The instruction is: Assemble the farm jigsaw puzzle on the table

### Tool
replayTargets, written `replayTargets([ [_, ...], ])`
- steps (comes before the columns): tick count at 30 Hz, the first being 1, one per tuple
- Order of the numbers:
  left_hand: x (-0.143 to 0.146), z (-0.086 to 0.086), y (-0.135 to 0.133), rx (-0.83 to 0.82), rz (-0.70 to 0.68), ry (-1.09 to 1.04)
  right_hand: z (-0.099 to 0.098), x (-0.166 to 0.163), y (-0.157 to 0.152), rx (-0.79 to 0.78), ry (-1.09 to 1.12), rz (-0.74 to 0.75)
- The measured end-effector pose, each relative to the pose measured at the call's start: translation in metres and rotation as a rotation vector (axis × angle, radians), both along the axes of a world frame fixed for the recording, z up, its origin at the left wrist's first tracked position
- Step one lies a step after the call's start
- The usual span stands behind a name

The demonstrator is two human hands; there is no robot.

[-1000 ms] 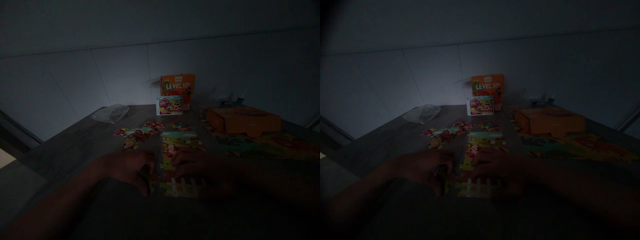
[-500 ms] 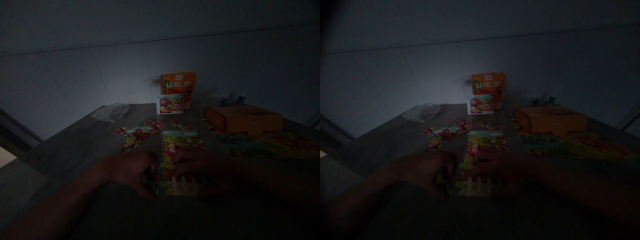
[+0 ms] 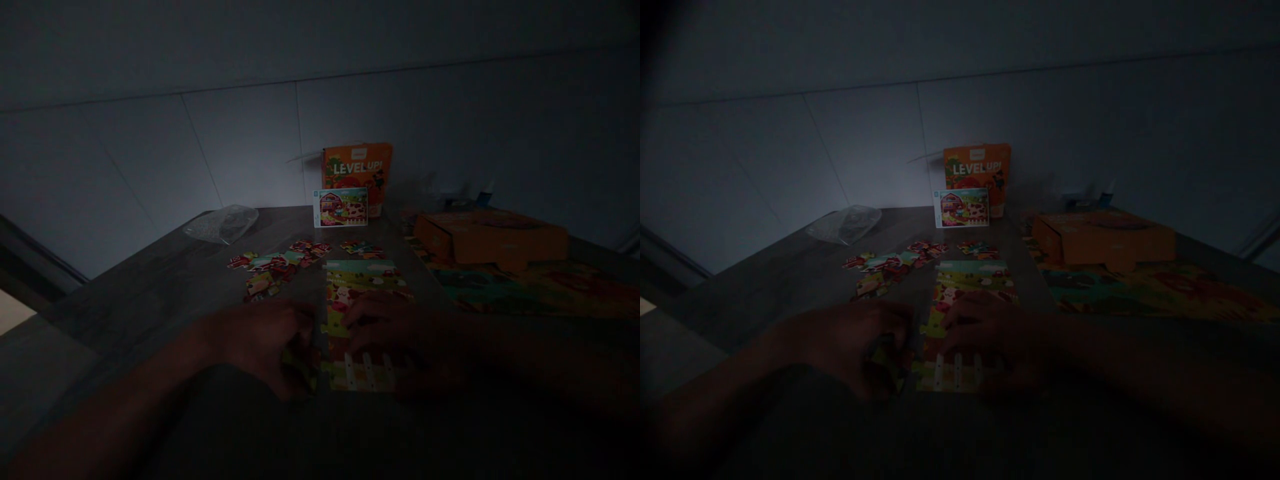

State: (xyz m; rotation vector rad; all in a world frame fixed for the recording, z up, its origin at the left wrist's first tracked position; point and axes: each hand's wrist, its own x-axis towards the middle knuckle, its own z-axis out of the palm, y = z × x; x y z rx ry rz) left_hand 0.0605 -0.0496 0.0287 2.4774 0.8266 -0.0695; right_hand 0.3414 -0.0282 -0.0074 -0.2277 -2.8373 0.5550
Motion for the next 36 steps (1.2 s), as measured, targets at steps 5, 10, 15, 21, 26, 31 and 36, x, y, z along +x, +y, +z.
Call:
replayTargets([
  [5, -0.001, 0.001, -0.002, 0.028, 0.027, 0.014, -0.002, 0.000, 0.001, 0.010, 0.016, 0.018],
  [10, 0.003, -0.002, -0.003, 0.072, 0.051, 0.034, 0.000, -0.001, -0.001, 0.008, 0.006, -0.001],
  [15, 0.007, -0.007, -0.004, 0.103, 0.046, -0.014, -0.004, -0.001, 0.002, 0.021, 0.036, 0.015],
  [21, 0.011, -0.005, -0.006, 0.101, 0.048, -0.054, -0.009, 0.001, 0.005, 0.014, 0.039, 0.013],
  [26, 0.011, -0.002, -0.006, 0.092, 0.073, -0.014, -0.010, 0.001, 0.005, 0.005, 0.044, 0.017],
  [31, 0.008, -0.002, -0.005, 0.039, 0.091, 0.015, -0.009, 0.000, 0.005, 0.010, 0.033, 0.009],
  [36, 0.008, -0.001, -0.004, 0.059, 0.077, 0.051, -0.010, 0.000, 0.005, 0.012, 0.043, 0.019],
])
